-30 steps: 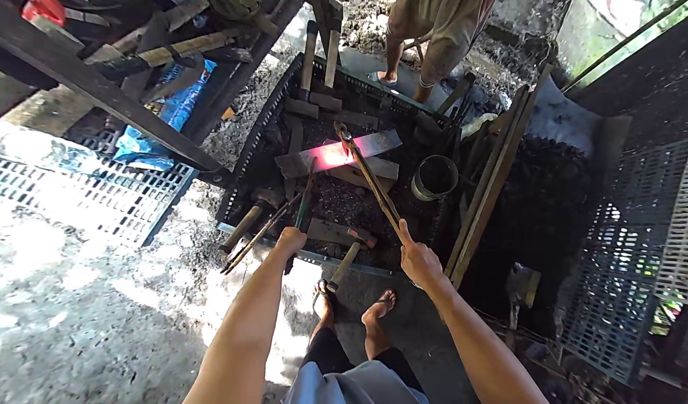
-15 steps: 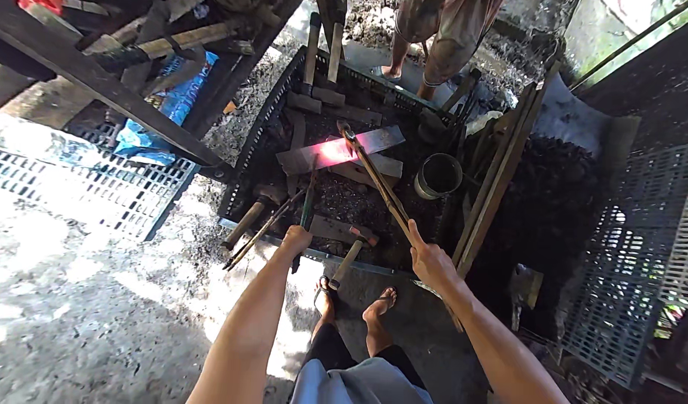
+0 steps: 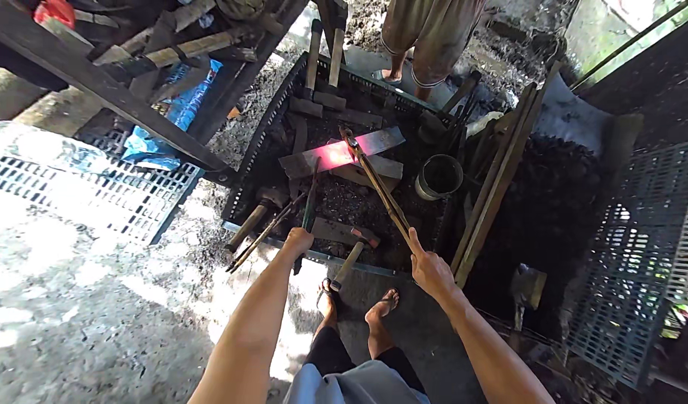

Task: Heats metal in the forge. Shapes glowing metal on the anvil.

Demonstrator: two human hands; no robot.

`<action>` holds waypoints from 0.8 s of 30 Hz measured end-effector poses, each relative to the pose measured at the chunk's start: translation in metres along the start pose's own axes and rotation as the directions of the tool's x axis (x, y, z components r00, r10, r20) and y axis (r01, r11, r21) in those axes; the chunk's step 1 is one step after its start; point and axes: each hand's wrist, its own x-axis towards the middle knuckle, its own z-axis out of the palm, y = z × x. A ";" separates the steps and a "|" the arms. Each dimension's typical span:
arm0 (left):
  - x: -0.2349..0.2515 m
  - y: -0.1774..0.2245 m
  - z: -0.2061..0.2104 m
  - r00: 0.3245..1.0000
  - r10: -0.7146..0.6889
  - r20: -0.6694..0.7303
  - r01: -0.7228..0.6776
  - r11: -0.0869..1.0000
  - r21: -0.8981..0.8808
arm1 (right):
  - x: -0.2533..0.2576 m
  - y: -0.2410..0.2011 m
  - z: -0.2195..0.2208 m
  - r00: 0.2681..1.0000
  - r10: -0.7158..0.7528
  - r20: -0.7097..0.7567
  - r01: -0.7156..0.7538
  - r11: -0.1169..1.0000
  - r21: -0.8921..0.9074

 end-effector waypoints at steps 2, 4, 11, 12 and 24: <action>-0.001 0.000 0.001 1.000 0.002 -0.009 -0.002 1.000 -0.002 | 0.001 0.003 0.001 1.000 -0.006 -0.002 0.006 1.000 0.001; -0.001 0.000 0.001 1.000 0.004 -0.017 -0.004 1.000 0.006 | 0.002 0.005 0.001 1.000 -0.012 -0.006 0.012 1.000 -0.002; -0.002 0.000 -0.001 1.000 0.011 -0.014 -0.011 0.999 0.035 | 0.003 0.008 0.005 1.000 -0.012 -0.017 0.012 1.000 0.000; -0.003 0.001 -0.002 1.000 0.016 -0.015 -0.016 0.999 0.031 | 0.003 0.007 0.005 1.000 -0.014 -0.014 0.014 1.000 -0.003; -0.022 0.033 0.005 0.998 0.066 0.013 -0.063 0.986 -0.155 | -0.048 0.043 0.042 0.970 0.140 -0.196 -0.068 0.940 0.333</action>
